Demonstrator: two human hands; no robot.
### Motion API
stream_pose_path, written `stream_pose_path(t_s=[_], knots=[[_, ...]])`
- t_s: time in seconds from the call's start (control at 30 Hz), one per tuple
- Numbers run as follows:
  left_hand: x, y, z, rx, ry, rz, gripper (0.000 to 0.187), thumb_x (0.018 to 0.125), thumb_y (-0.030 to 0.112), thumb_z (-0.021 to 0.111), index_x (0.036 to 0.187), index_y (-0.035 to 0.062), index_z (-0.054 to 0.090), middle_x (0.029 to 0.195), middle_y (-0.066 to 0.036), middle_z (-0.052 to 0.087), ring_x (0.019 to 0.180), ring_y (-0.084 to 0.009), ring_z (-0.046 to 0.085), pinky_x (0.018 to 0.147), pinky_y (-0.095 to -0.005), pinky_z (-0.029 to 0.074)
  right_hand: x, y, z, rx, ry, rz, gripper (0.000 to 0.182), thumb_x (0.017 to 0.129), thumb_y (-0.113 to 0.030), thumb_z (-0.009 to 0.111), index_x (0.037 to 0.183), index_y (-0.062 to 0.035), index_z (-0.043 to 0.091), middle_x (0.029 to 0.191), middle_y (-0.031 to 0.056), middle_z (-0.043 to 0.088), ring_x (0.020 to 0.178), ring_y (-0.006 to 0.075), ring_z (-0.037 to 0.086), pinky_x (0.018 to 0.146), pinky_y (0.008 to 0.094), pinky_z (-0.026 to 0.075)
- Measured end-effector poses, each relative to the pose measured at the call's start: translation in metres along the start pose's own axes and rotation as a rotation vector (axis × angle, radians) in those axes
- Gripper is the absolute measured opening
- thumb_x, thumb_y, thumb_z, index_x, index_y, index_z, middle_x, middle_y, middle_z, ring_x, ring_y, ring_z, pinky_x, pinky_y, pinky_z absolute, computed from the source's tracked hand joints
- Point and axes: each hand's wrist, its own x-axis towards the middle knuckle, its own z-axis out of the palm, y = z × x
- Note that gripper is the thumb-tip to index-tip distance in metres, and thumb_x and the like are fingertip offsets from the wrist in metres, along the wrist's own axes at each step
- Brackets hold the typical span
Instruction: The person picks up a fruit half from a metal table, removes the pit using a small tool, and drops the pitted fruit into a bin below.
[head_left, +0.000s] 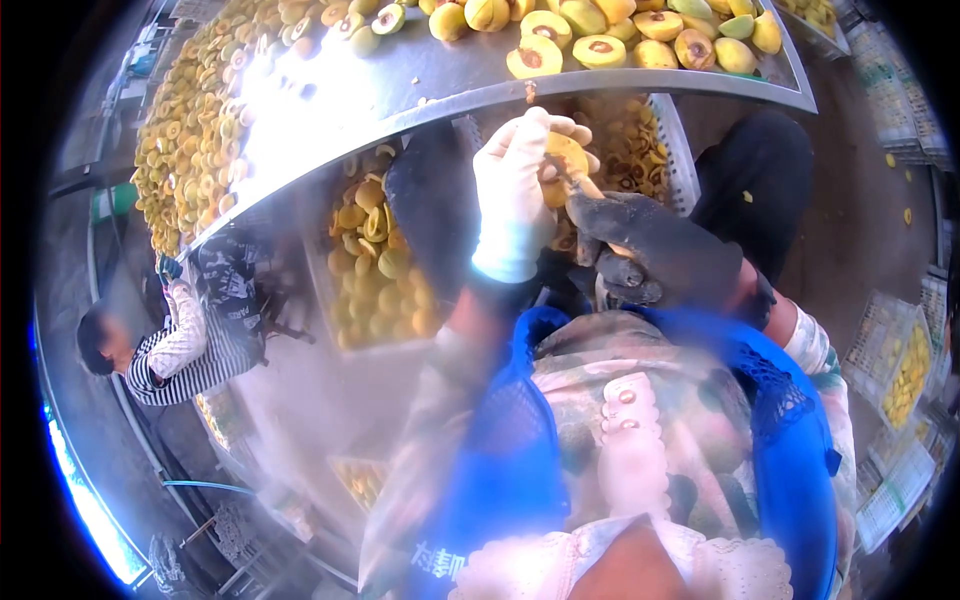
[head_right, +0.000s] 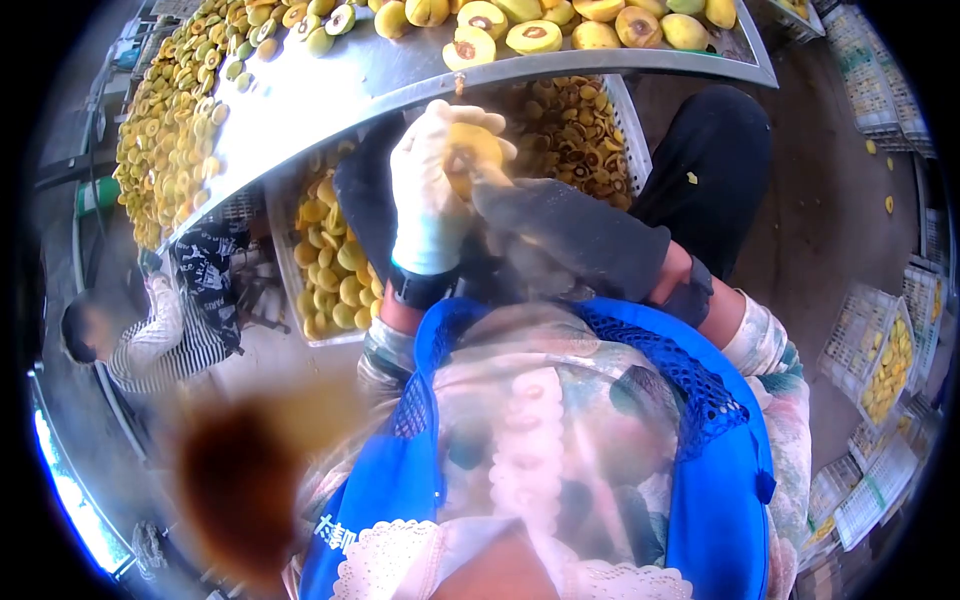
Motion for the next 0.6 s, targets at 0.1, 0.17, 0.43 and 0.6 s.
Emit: stream_pose_path(t_s=[0.1, 0.17, 0.43, 0.6], knots=[[0.004, 0.001, 0.001, 0.032, -0.012, -0.043, 0.034, 0.099, 0.029, 0.055, 0.095, -0.0038, 0.064, 0.085, -0.016, 0.069, 0.062, -0.019, 0.065, 0.055, -0.0279, 0.054, 0.002, 0.005, -0.006, 0.005, 0.009, -0.001, 0.033, 0.098, -0.036, 0.059, 0.086, -0.0049, 0.057, 0.064, -0.001, 0.05, 0.045, 0.0055, 0.039, 0.042, 0.0206, 0.032], [0.004, 0.0, 0.006, 0.131, 0.021, -0.044, 0.042, 0.102, 0.033, 0.048, 0.096, -0.0044, 0.065, 0.085, -0.015, 0.069, 0.063, -0.0166, 0.065, 0.055, -0.0258, 0.053, 0.005, 0.007, -0.007, 0.009, 0.01, -0.001, 0.032, 0.098, -0.035, 0.059, 0.088, -0.0043, 0.057, 0.069, -0.0003, 0.053, 0.046, 0.0047, 0.04, 0.042, 0.0199, 0.031], [0.008, 0.004, 0.005, 0.133, 0.015, -0.068, 0.042, 0.101, 0.034, 0.052, 0.093, -0.0047, 0.065, 0.079, -0.014, 0.068, 0.058, -0.0185, 0.064, 0.051, -0.0288, 0.053, 0.014, 0.014, -0.007, -0.071, 0.074, -0.055, 0.043, 0.09, -0.051, 0.064, 0.085, -0.0089, 0.057, 0.057, -0.006, 0.045, 0.043, 0.0042, 0.037, 0.039, 0.0201, 0.027], [0.01, 0.008, 0.001, 0.116, -0.046, -0.127, 0.047, 0.1, 0.039, 0.052, 0.092, -0.0049, 0.066, 0.077, -0.014, 0.068, 0.056, -0.0193, 0.064, 0.052, -0.0295, 0.053, 0.011, 0.008, -0.002, -0.063, 0.087, -0.028, 0.039, 0.092, -0.047, 0.064, 0.086, -0.009, 0.058, 0.056, -0.0055, 0.045, 0.041, 0.0042, 0.036, 0.039, 0.0201, 0.027]])
